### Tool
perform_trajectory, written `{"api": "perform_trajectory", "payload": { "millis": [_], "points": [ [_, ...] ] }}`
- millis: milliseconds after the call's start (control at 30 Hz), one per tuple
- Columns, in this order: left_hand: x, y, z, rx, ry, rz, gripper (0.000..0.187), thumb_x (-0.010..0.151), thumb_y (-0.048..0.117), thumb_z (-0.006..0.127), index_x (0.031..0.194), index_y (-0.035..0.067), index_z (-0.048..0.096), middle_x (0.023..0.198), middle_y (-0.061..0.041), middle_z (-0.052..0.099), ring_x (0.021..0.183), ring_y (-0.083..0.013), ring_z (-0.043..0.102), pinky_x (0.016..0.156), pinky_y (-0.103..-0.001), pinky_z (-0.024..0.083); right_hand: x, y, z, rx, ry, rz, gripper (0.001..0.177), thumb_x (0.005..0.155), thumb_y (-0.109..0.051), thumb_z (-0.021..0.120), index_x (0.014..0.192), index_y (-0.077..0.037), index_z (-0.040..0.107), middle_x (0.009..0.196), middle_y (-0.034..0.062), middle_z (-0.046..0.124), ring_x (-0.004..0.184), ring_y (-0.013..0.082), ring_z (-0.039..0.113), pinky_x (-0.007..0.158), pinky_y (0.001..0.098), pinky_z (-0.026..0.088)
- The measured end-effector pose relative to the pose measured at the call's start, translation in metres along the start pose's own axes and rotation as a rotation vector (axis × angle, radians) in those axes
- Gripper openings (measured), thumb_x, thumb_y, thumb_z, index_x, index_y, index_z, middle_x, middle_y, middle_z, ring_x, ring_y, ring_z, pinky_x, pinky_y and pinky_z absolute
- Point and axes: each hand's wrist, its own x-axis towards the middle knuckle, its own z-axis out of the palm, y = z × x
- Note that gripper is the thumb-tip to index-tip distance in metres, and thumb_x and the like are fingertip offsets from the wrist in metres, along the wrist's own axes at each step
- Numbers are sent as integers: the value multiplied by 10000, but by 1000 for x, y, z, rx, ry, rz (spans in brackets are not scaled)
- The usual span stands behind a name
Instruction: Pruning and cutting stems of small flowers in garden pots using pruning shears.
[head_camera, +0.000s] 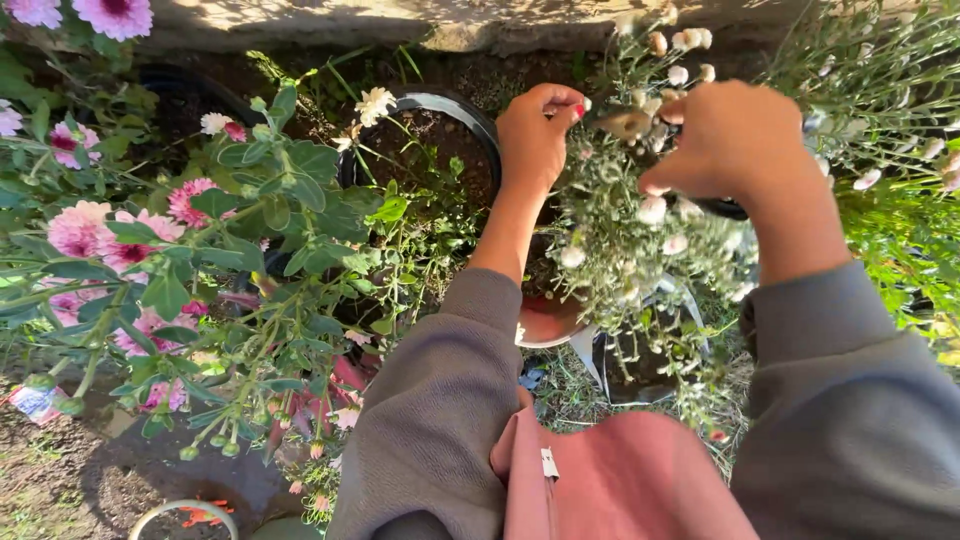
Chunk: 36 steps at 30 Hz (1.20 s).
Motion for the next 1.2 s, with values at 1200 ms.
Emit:
{"api": "perform_trajectory", "payload": {
  "millis": [1200],
  "points": [
    [29, 47, 40, 218, 18, 501, 277, 756, 186, 844, 991, 137, 705, 1061, -78, 669, 826, -264, 693, 724, -409, 553, -23, 0, 44, 413, 291, 132, 679, 635, -358, 850, 1247, -89, 729, 1008, 166, 709, 918, 392, 680, 783, 500, 524]
  ]
}}
